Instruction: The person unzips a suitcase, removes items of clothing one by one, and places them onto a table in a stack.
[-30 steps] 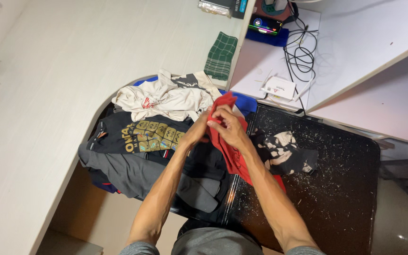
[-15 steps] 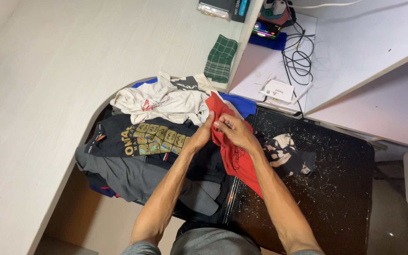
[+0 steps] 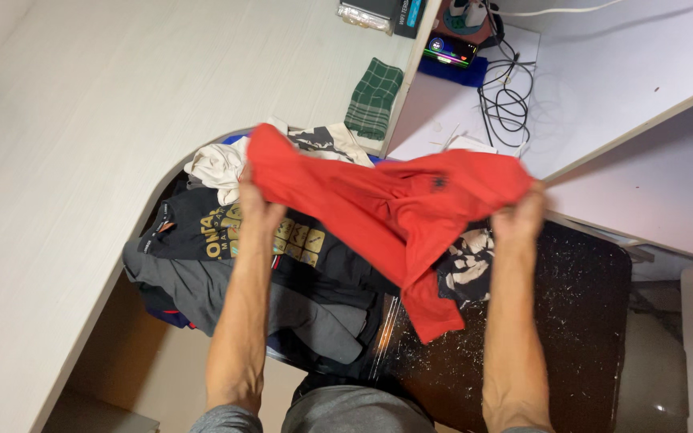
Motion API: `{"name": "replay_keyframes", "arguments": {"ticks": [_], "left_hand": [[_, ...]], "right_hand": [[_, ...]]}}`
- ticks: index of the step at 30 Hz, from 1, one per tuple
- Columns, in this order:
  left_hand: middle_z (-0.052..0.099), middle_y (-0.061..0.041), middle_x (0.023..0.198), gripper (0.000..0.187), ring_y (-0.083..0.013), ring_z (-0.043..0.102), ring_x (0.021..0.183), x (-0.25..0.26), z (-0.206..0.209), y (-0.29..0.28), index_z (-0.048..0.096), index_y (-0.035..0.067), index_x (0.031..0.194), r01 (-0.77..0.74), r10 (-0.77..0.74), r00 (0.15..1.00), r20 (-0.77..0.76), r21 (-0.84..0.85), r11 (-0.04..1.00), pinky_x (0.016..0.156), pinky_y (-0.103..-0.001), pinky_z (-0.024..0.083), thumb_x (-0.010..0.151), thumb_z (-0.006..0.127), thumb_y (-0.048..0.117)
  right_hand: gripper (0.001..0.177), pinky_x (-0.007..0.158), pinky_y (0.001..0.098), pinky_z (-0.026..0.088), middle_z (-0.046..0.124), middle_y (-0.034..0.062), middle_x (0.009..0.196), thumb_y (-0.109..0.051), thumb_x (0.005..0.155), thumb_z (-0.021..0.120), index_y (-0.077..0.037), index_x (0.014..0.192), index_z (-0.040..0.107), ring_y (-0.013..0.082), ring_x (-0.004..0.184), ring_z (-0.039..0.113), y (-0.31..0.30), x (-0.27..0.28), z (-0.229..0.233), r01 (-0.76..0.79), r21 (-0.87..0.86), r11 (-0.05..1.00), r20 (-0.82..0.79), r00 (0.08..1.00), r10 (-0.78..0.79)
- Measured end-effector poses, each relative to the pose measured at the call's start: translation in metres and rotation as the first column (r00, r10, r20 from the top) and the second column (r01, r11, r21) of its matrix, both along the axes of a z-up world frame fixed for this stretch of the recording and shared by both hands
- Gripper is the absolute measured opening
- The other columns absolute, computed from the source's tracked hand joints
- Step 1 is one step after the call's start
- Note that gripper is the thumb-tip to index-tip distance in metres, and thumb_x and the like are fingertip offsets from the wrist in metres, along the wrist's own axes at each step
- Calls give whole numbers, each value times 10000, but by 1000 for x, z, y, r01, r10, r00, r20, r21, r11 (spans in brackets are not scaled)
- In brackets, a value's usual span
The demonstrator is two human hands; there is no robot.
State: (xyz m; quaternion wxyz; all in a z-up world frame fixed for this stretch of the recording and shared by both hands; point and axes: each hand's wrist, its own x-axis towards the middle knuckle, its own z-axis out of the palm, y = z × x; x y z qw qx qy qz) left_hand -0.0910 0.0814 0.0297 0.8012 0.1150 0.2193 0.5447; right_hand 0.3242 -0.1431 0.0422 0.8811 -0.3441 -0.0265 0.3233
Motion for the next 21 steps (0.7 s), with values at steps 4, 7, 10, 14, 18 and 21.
{"name": "replay_keyframes", "arguments": {"ticks": [4, 7, 10, 14, 18, 21], "left_hand": [[603, -171, 1391, 531, -321, 617, 1264, -53, 6, 30, 458, 24, 1461, -313, 338, 919, -203, 144, 939, 1076, -504, 537, 1072, 336, 364], [571, -176, 1405, 597, -311, 618, 1264, -58, -3, 29, 384, 54, 1514, -109, 460, 425, -779, 461, 881, 1064, -438, 512, 1054, 437, 431], [565, -256, 1410, 901, -387, 576, 1318, -35, -28, 8, 536, 141, 1529, 541, 288, -25, -957, 229, 809, 1132, -403, 480, 643, 689, 201], [237, -125, 1649, 1087, -450, 103, 1541, 37, -50, -38, 358, 277, 1542, 757, 407, -642, -650, -455, 468, 1205, -627, 149, 626, 866, 568], [310, -122, 1654, 1114, -367, 207, 1554, 71, -63, -90, 333, 321, 1589, 983, 318, -163, -934, -126, 133, 1243, -594, 120, 634, 843, 581], [294, -174, 1577, 1282, -376, 222, 1469, 87, -71, -118, 202, 201, 1584, 975, 310, -221, -925, -218, 45, 1184, -554, 163, 590, 949, 515]], "right_hand": [[416, 785, 432, 630, 733, 161, 1077, -339, 1000, 616, 45, 1131, 521, 274, 953, 748, -41, 68, -26, 387, -389, 836, 774, 630, 68], [494, 696, 411, 609, 723, 185, 1020, -417, 978, 693, 19, 1138, 526, 262, 876, 723, -41, 72, -52, 295, -706, 643, 682, 527, 507], [478, 635, 395, 578, 726, 208, 955, -413, 911, 704, -42, 1180, 569, 254, 802, 704, -28, 40, -74, -374, -796, 477, 185, 600, 778], [397, 954, 344, 531, 807, 78, 1096, -397, 771, 847, -76, 1003, 817, 170, 1024, 716, -2, -56, -137, -156, -974, -167, -141, -165, 976], [195, 924, 322, 578, 825, 93, 1003, -172, 816, 748, -25, 930, 805, 153, 993, 761, 29, -98, -148, -439, -897, -54, 69, -260, 963], [175, 833, 290, 552, 756, 30, 936, -177, 911, 654, -62, 996, 754, 128, 853, 678, 46, -106, -76, -596, -749, 289, 289, 99, 952]]}}
